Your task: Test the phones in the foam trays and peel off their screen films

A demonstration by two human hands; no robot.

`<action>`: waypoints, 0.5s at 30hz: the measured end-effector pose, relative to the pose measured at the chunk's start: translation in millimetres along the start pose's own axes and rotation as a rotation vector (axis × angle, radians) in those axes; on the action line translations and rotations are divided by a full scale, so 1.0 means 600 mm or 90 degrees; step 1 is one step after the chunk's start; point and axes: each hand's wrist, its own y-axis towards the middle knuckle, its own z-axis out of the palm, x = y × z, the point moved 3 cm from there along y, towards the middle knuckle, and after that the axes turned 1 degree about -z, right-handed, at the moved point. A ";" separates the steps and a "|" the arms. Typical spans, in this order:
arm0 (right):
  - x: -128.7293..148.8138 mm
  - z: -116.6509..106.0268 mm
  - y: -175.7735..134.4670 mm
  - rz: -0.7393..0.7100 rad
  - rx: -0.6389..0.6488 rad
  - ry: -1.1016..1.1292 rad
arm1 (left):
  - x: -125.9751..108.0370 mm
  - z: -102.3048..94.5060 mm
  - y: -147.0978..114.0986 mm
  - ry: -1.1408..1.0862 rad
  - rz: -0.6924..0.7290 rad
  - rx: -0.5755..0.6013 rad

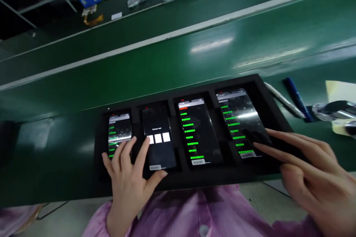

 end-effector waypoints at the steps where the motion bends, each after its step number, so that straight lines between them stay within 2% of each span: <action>1: 0.002 -0.002 0.000 -0.001 -0.004 -0.001 | 0.000 0.001 0.001 0.010 -0.017 0.009; 3: 0.008 -0.005 0.002 -0.017 -0.003 0.007 | 0.001 0.003 -0.001 0.010 -0.037 -0.015; 8: 0.010 -0.007 0.003 -0.012 0.029 -0.010 | 0.020 -0.001 -0.025 -0.107 -0.078 -0.160; 10: 0.013 -0.007 0.000 0.002 0.034 -0.030 | 0.032 -0.007 -0.038 -0.118 -0.072 -0.182; 12: 0.018 -0.010 -0.002 0.034 0.006 -0.031 | 0.047 -0.014 -0.052 -0.096 -0.072 -0.191; 15: 0.030 -0.007 -0.001 0.056 -0.030 -0.017 | 0.069 -0.020 -0.069 -0.052 -0.102 -0.175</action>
